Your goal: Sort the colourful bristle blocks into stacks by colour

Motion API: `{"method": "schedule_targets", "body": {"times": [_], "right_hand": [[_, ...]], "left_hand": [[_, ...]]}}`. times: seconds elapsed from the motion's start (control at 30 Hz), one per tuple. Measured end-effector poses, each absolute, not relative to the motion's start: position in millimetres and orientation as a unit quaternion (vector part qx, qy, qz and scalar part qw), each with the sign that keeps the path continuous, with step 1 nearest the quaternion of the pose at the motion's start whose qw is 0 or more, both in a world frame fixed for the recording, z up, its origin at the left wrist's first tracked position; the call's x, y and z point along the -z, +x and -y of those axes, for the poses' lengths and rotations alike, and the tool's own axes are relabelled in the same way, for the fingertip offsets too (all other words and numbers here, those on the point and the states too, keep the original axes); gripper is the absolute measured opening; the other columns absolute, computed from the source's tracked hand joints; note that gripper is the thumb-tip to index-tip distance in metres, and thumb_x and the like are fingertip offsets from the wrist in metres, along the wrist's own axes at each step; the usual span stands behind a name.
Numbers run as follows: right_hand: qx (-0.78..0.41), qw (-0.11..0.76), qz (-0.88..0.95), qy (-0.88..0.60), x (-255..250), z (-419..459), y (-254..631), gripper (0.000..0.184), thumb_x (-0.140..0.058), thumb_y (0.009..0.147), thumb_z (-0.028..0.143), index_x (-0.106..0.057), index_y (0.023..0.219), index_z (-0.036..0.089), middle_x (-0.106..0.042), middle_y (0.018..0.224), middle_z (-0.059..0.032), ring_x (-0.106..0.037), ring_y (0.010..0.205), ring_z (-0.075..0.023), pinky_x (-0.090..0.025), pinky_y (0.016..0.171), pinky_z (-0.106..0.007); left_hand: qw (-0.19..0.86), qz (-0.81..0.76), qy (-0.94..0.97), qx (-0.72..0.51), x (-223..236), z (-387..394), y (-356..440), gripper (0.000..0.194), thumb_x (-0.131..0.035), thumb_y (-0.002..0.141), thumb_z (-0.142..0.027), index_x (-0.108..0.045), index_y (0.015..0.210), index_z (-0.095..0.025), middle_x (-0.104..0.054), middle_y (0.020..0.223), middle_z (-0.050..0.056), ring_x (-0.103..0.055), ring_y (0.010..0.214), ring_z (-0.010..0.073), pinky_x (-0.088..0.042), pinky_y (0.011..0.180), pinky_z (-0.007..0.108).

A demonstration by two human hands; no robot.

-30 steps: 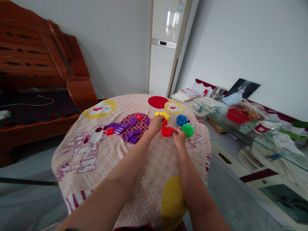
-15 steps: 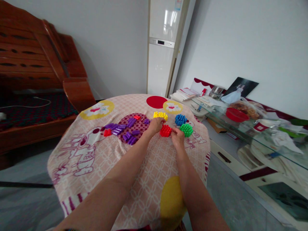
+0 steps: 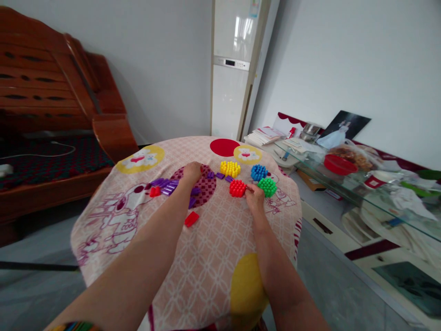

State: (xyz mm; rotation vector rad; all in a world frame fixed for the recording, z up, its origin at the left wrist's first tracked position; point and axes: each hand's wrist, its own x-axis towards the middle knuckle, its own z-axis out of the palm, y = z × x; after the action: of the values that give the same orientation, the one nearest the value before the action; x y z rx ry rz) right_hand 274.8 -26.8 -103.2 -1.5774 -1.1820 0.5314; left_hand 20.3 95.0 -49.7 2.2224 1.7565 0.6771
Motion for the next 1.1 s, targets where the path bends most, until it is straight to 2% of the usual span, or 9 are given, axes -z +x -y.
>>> {"method": "schedule_targets", "body": {"times": [0.17,0.27,0.37,0.47,0.57,0.7,0.8,0.97,1.1], "right_hand": [[-0.206,0.516,0.502,-0.663,101.9,28.4,274.9,0.046,-0.049,0.068,0.025,-0.076,0.103,0.014,-0.077,0.087,-0.0074,-0.068,0.069,-0.0206,-0.057,0.066,-0.031],[-0.2,0.517,0.505,-0.662,104.8,27.1,276.6,0.045,-0.049,0.068,0.025,-0.076,0.102,0.015,-0.077,0.089,-0.0067,-0.069,0.074,-0.021,-0.057,0.071,-0.032],[-0.197,0.517,0.508,-0.66,107.4,25.3,278.1,0.044,-0.05,0.068,0.024,-0.077,0.102,0.015,-0.077,0.092,-0.0081,-0.07,0.08,-0.0223,-0.057,0.078,-0.034],[-0.196,0.515,0.508,-0.661,107.1,25.0,278.0,0.044,-0.051,0.069,0.024,-0.077,0.102,0.014,-0.077,0.091,-0.0087,-0.071,0.081,-0.0229,-0.057,0.08,-0.035],[-0.193,0.517,0.507,-0.662,104.8,26.3,277.2,0.042,-0.051,0.069,0.024,-0.077,0.101,0.015,-0.077,0.092,-0.0084,-0.071,0.081,-0.0227,-0.056,0.08,-0.035],[-0.2,0.518,0.507,-0.659,104.3,27.2,277.3,0.043,-0.051,0.069,0.024,-0.076,0.102,0.013,-0.077,0.092,-0.0095,-0.071,0.08,-0.0227,-0.057,0.078,-0.035],[-0.196,0.521,0.509,-0.657,106.3,26.4,278.3,0.042,-0.051,0.07,0.024,-0.077,0.101,0.014,-0.077,0.092,-0.0085,-0.071,0.08,-0.0224,-0.057,0.079,-0.035],[-0.203,0.52,0.512,-0.653,105.3,26.5,279.4,0.042,-0.052,0.07,0.026,-0.077,0.101,0.014,-0.077,0.09,-0.0091,-0.071,0.079,-0.0232,-0.057,0.077,-0.035],[-0.206,0.513,0.512,-0.657,101.1,29.1,278.0,0.042,-0.052,0.07,0.027,-0.077,0.102,0.015,-0.077,0.089,-0.0078,-0.071,0.076,-0.0224,-0.058,0.075,-0.034]], "left_hand": [[0.076,-0.621,0.758,-0.187,48.2,-86.1,18.8,0.02,-0.057,0.074,-0.004,-0.072,0.085,-0.011,-0.072,0.09,0.011,-0.063,0.102,0.0237,-0.042,0.094,0.029],[0.068,-0.622,0.759,-0.18,43.4,-80.7,19.0,0.015,-0.058,0.076,-0.004,-0.069,0.084,-0.01,-0.072,0.091,0.011,-0.063,0.101,0.0237,-0.042,0.095,0.031],[0.053,-0.63,0.752,-0.187,37.5,-73.3,21.6,0.016,-0.058,0.082,-0.009,-0.068,0.094,-0.008,-0.07,0.101,0.015,-0.063,0.102,0.0254,-0.044,0.094,0.034],[0.04,-0.629,0.749,-0.206,30.7,-60.2,31.8,0.025,-0.054,0.089,-0.018,-0.066,0.109,-0.009,-0.068,0.111,0.017,-0.063,0.104,0.0241,-0.045,0.092,0.032],[0.067,-0.598,0.766,-0.228,25.5,-40.2,48.5,0.028,-0.057,0.088,-0.021,-0.066,0.113,-0.013,-0.071,0.105,0.012,-0.066,0.096,0.0204,-0.048,0.085,0.027],[0.126,-0.543,0.799,-0.228,28.7,-12.3,70.3,0.022,-0.066,0.08,-0.021,-0.071,0.1,-0.013,-0.074,0.092,0.008,-0.067,0.083,0.0183,-0.048,0.077,0.025],[0.147,-0.521,0.813,-0.216,38.8,-2.2,80.3,0.014,-0.065,0.078,-0.018,-0.071,0.089,-0.013,-0.073,0.085,0.006,-0.066,0.077,0.0174,-0.049,0.074,0.026],[0.184,-0.481,0.814,-0.267,56.5,-5.8,87.3,0.023,-0.063,0.073,-0.011,-0.069,0.096,-0.013,-0.072,0.085,0.005,-0.066,0.077,0.0161,-0.05,0.073,0.025],[0.22,-0.465,0.807,-0.29,62.6,-8.1,89.5,0.022,-0.064,0.074,-0.013,-0.068,0.095,-0.016,-0.072,0.087,0.003,-0.066,0.076,0.0151,-0.052,0.074,0.025]]}}
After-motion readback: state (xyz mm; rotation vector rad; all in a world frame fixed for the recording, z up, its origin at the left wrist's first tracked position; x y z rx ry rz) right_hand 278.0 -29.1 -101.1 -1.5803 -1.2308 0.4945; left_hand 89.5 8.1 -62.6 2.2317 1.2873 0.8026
